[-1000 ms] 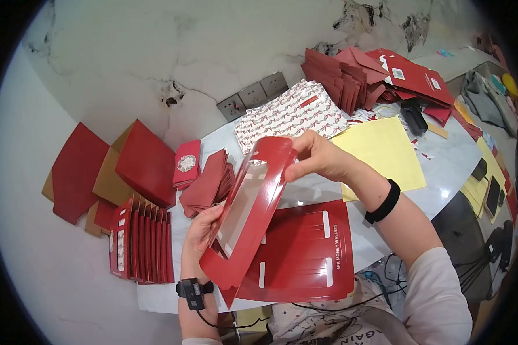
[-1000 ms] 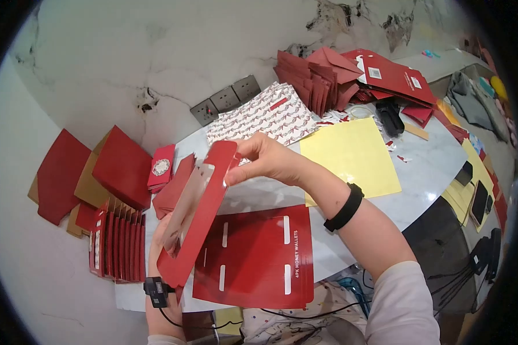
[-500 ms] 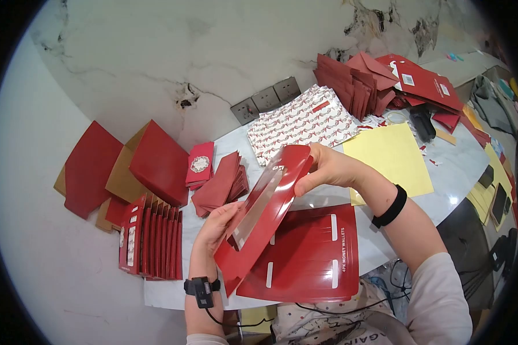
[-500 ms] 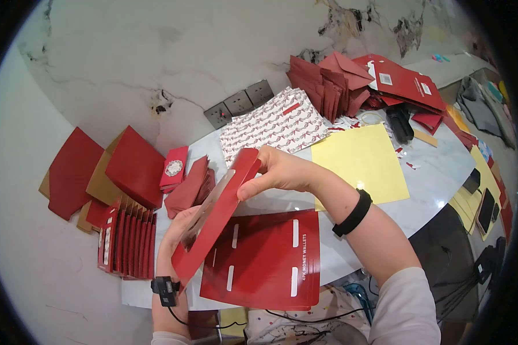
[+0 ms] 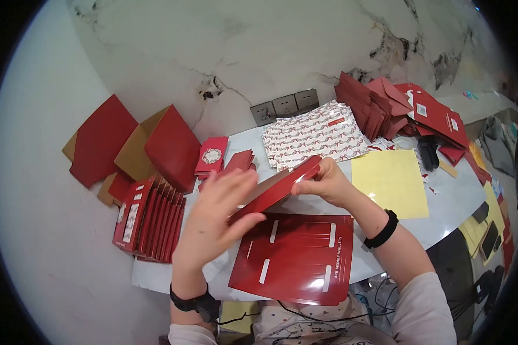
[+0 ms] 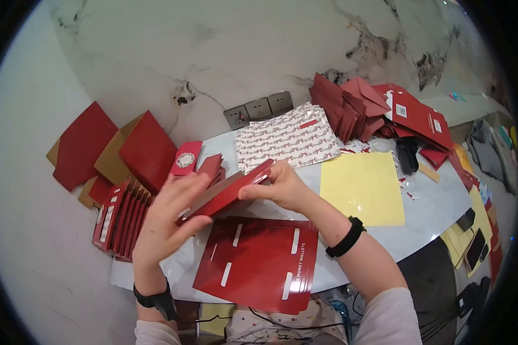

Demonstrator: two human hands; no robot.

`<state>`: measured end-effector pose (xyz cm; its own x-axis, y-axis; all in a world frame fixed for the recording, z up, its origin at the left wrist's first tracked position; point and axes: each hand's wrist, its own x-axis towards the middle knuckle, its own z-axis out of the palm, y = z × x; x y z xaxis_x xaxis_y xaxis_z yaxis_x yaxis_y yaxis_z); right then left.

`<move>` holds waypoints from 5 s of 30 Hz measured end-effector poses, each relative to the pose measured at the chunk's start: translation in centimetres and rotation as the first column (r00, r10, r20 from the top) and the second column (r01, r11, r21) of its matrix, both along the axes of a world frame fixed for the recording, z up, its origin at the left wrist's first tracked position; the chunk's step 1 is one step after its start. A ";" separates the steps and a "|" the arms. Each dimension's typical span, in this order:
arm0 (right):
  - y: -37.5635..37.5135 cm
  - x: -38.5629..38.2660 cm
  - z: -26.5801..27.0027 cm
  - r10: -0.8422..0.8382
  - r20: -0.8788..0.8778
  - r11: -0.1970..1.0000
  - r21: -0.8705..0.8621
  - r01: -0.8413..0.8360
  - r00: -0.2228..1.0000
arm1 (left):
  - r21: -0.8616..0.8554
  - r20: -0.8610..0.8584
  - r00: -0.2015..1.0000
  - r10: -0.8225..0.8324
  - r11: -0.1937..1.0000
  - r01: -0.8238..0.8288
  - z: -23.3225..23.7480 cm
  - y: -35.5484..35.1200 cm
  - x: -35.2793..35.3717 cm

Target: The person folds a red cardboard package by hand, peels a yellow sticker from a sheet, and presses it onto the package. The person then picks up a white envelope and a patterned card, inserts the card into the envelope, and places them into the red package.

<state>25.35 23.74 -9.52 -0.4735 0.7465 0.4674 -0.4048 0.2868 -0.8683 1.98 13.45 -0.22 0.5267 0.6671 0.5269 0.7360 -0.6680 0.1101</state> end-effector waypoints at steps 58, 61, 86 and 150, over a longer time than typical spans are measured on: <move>0.0 -2.6 -1.8 -0.741 0.132 0.222 0.974 0.055 0.659 | 0.138 0.085 0.991 0.107 0.983 -0.118 -10.5 4.1 -3.2; -0.3 -2.7 -1.7 -0.736 0.168 0.236 0.972 0.016 0.656 | 0.106 0.059 0.988 0.146 0.983 -0.152 -10.5 3.8 -3.2; -0.6 -3.2 -2.5 -0.784 0.244 0.335 0.940 0.057 0.571 | -0.009 0.253 0.931 0.263 0.963 -0.270 -9.9 3.8 -4.3; -2.3 -4.7 -2.4 -0.645 0.273 0.537 0.826 0.169 0.714 | -0.104 0.490 0.859 0.145 0.989 -0.107 -12.3 4.5 -3.6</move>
